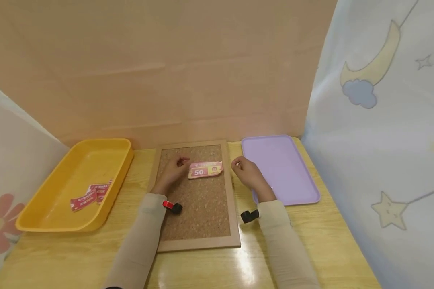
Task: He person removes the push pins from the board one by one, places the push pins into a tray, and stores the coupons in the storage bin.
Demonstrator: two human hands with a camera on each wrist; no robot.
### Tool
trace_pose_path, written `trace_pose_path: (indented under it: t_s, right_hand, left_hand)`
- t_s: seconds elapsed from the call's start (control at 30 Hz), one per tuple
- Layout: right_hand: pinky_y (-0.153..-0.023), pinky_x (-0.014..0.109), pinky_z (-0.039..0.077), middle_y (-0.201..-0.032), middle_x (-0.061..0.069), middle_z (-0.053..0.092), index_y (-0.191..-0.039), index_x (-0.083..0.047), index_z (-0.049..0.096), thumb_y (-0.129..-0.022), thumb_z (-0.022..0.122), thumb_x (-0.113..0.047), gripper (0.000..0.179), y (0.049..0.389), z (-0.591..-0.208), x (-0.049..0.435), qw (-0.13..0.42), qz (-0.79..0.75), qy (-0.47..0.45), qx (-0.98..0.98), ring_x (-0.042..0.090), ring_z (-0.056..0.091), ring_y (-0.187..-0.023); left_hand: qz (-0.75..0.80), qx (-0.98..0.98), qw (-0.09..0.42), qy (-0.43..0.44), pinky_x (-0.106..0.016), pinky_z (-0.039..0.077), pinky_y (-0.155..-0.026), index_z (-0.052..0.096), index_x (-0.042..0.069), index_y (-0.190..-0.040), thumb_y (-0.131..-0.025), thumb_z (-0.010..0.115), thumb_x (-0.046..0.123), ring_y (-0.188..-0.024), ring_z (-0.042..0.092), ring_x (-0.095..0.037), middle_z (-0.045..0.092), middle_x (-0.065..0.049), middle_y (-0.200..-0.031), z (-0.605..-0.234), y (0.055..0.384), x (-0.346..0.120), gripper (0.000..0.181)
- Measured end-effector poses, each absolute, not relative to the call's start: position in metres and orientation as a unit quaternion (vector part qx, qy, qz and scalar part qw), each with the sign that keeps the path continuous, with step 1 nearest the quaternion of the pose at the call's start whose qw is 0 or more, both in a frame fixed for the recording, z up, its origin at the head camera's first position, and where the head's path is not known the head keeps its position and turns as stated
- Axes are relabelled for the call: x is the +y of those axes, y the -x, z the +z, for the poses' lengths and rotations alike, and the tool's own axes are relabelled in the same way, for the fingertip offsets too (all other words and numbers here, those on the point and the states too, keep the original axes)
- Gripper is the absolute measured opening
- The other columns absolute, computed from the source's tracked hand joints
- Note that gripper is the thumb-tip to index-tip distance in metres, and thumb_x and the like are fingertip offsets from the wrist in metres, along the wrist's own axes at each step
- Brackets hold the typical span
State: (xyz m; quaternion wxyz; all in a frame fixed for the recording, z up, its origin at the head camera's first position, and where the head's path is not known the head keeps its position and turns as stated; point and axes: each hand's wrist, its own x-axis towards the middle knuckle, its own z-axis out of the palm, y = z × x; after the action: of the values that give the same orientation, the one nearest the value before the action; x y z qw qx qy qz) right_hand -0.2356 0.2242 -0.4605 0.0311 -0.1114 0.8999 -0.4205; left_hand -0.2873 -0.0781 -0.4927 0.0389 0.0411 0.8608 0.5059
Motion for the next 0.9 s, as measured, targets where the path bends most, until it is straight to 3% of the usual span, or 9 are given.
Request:
trace_pose_path:
  t_s: [0.27,0.43,0.6,0.67,0.8,0.9]
  right_hand:
    - [-0.066,0.037,0.046,-0.095,0.008,0.062,-0.118,-0.01,0.059,-0.101,0.053,-0.025,0.023,0.252,-0.462,0.207,0.023,-0.386,0.125,0.914,0.023,0.057,-0.077]
    - [-0.067,0.039,0.047,-0.099,0.008,0.062,-0.121,-0.01,0.06,-0.1,0.052,-0.021,0.026,0.272,-0.464,0.201,0.057,-0.351,0.125,0.926,0.024,0.057,-0.077]
    - [-0.083,0.043,0.049,-0.113,0.014,0.063,-0.119,-0.008,0.059,-0.098,0.052,-0.016,0.023,0.285,-0.463,0.199,0.087,-0.326,0.128,0.933,0.028,0.06,-0.101]
    - [-0.081,0.043,0.049,-0.112,0.015,0.063,-0.118,-0.007,0.058,-0.098,0.052,-0.015,0.022,0.287,-0.464,0.201,0.095,-0.323,0.118,0.934,0.029,0.06,-0.098]
    - [-0.065,0.034,0.046,-0.097,0.011,0.062,-0.118,-0.006,0.055,-0.098,0.051,-0.013,0.022,0.29,-0.471,0.202,0.114,-0.326,0.107,0.932,0.022,0.056,-0.072]
    - [-0.06,0.031,0.044,-0.092,0.01,0.06,-0.118,-0.005,0.055,-0.098,0.052,-0.013,0.022,0.288,-0.475,0.203,0.116,-0.332,0.107,0.93,0.018,0.052,-0.064]
  left_hand:
    - [0.462,0.884,0.026,-0.068,-0.036,0.044,-0.082,0.065,0.011,-0.117,-0.094,0.064,0.029,-0.093,0.054,-0.019,0.061,-0.004,-0.103,-0.493,0.285,-0.077,0.029]
    - [0.443,0.894,0.043,-0.055,-0.034,0.044,-0.079,0.066,0.012,-0.119,-0.095,0.063,0.03,-0.091,0.053,-0.019,0.061,-0.004,-0.102,-0.494,0.283,-0.074,0.03]
    - [0.444,0.893,0.048,-0.053,-0.038,0.045,-0.083,0.067,0.014,-0.12,-0.094,0.065,0.032,-0.095,0.055,-0.02,0.062,-0.004,-0.105,-0.494,0.285,-0.069,0.032]
    - [0.444,0.893,0.049,-0.055,-0.039,0.045,-0.083,0.067,0.016,-0.119,-0.092,0.067,0.034,-0.095,0.055,-0.02,0.062,-0.002,-0.104,-0.493,0.288,-0.066,0.032]
    - [0.427,0.9,0.057,-0.059,-0.038,0.045,-0.08,0.067,0.019,-0.115,-0.088,0.072,0.033,-0.091,0.055,-0.02,0.062,0.0,-0.1,-0.493,0.289,-0.06,0.03]
    - [0.419,0.904,0.063,-0.056,-0.037,0.044,-0.076,0.067,0.021,-0.111,-0.087,0.074,0.032,-0.088,0.054,-0.02,0.061,0.0,-0.097,-0.493,0.288,-0.057,0.028]
